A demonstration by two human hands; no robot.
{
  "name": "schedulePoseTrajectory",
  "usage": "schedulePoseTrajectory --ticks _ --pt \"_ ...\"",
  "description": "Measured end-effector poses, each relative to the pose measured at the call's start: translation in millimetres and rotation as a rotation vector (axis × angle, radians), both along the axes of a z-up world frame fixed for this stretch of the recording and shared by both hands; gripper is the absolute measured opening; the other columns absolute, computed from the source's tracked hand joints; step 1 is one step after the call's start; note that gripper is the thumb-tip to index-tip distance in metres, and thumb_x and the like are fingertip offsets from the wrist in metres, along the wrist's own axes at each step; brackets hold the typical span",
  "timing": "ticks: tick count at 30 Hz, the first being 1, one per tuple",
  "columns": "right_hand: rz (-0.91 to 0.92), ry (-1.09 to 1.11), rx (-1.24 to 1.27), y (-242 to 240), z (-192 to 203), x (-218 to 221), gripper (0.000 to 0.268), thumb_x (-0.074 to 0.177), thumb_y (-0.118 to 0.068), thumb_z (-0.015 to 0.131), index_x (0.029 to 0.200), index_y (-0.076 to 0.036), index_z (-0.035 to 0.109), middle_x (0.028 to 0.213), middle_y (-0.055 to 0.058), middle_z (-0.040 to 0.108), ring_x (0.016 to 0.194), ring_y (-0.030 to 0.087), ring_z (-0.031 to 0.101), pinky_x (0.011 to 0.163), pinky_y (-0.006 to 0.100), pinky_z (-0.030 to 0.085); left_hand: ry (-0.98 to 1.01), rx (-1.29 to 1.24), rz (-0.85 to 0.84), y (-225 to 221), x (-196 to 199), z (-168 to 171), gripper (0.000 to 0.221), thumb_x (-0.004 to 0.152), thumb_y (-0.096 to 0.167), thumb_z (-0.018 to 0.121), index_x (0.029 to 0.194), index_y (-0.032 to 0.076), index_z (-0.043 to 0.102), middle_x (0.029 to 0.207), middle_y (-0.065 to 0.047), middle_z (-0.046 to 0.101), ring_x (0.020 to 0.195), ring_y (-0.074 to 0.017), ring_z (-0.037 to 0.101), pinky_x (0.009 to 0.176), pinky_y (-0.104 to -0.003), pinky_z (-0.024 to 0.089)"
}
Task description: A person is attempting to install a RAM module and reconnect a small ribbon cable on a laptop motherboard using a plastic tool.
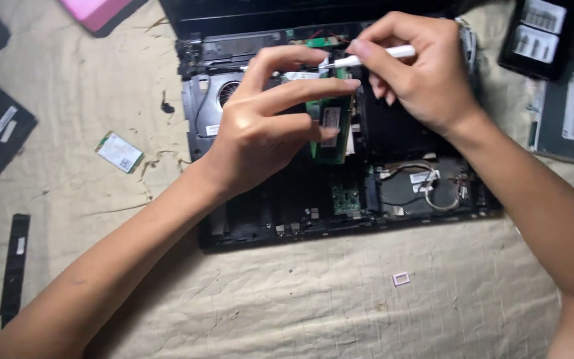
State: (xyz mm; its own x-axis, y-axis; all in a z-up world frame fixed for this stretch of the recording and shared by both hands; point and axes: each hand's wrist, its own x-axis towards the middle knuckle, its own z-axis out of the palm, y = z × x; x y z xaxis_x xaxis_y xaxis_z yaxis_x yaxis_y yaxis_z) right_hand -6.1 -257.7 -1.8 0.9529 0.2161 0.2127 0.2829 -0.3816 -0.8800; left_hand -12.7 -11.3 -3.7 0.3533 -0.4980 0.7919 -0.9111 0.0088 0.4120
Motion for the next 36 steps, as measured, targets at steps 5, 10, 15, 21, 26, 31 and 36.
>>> schedulePoseTrajectory --ticks 5,10,15,21,26,31,36 --pt "-0.025 0.101 0.009 -5.7 -17.8 3.6 0.022 0.123 -0.016 0.063 0.104 -0.004 0.064 0.074 0.004 0.059 0.058 0.008 0.055 0.051 0.018 0.043 -0.094 -0.028 0.159 5.7 -3.7 4.1 0.025 0.105 0.020 0.070 0.087 0.006 0.080 0.118 -0.009 0.073 0.107 -0.0350 0.055 0.093 -0.051 0.041" --pt "-0.008 0.081 0.080 -1.7 -10.5 1.6 0.014 0.117 -0.013 0.063 0.110 -0.002 0.066 0.082 0.005 0.063 0.059 0.008 0.057 0.047 0.017 0.045 0.202 -0.008 0.270 8.1 -1.8 -2.3 0.014 0.101 0.011 0.085 0.100 0.004 0.073 0.091 -0.003 0.072 0.082 -0.0171 0.061 0.088 -0.035 0.042" --pt "0.057 0.021 0.135 1.3 -4.3 4.8 0.019 0.116 -0.011 0.063 0.106 0.005 0.067 0.069 0.009 0.057 0.053 0.012 0.055 0.043 0.020 0.044 0.841 -0.132 0.169 10.3 3.6 6.5 0.020 0.100 0.004 0.081 0.108 0.001 0.063 0.082 -0.008 0.073 0.072 -0.0070 0.066 0.064 -0.018 0.053" --pt "0.090 0.016 0.162 1.4 5.2 5.2 0.016 0.112 -0.009 0.062 0.103 0.004 0.067 0.070 0.009 0.061 0.050 0.012 0.057 0.040 0.020 0.046 1.435 -0.095 0.224 16.1 4.2 51.3 0.019 0.090 0.007 0.079 0.100 0.001 0.065 0.077 -0.013 0.075 0.057 -0.0168 0.070 0.062 -0.024 0.066" --pt "0.088 0.043 0.148 2.5 6.8 2.8 0.015 0.111 -0.007 0.062 0.101 0.004 0.066 0.068 0.009 0.059 0.051 0.012 0.056 0.042 0.020 0.045 1.499 -0.056 0.137 16.6 3.7 54.5 0.016 0.087 0.003 0.077 0.094 0.002 0.064 0.087 -0.011 0.070 0.074 -0.0214 0.075 0.069 -0.033 0.074" --pt "0.085 0.050 0.101 3.2 7.1 0.3 0.016 0.111 -0.007 0.062 0.102 0.005 0.067 0.068 0.010 0.060 0.052 0.012 0.057 0.043 0.020 0.045 1.573 -0.041 0.163 16.4 5.1 47.5 0.019 0.085 0.005 0.079 0.093 0.003 0.061 0.075 -0.008 0.067 0.069 -0.0179 0.072 0.074 -0.035 0.075" --pt "0.089 0.021 0.085 1.8 8.0 0.0 0.015 0.111 -0.006 0.062 0.101 0.005 0.065 0.069 0.010 0.060 0.053 0.012 0.056 0.044 0.020 0.045 1.578 -0.079 0.107 14.1 5.8 38.5 0.027 0.085 0.003 0.078 0.102 0.002 0.058 0.072 -0.007 0.068 0.069 -0.0154 0.071 0.073 -0.037 0.074"
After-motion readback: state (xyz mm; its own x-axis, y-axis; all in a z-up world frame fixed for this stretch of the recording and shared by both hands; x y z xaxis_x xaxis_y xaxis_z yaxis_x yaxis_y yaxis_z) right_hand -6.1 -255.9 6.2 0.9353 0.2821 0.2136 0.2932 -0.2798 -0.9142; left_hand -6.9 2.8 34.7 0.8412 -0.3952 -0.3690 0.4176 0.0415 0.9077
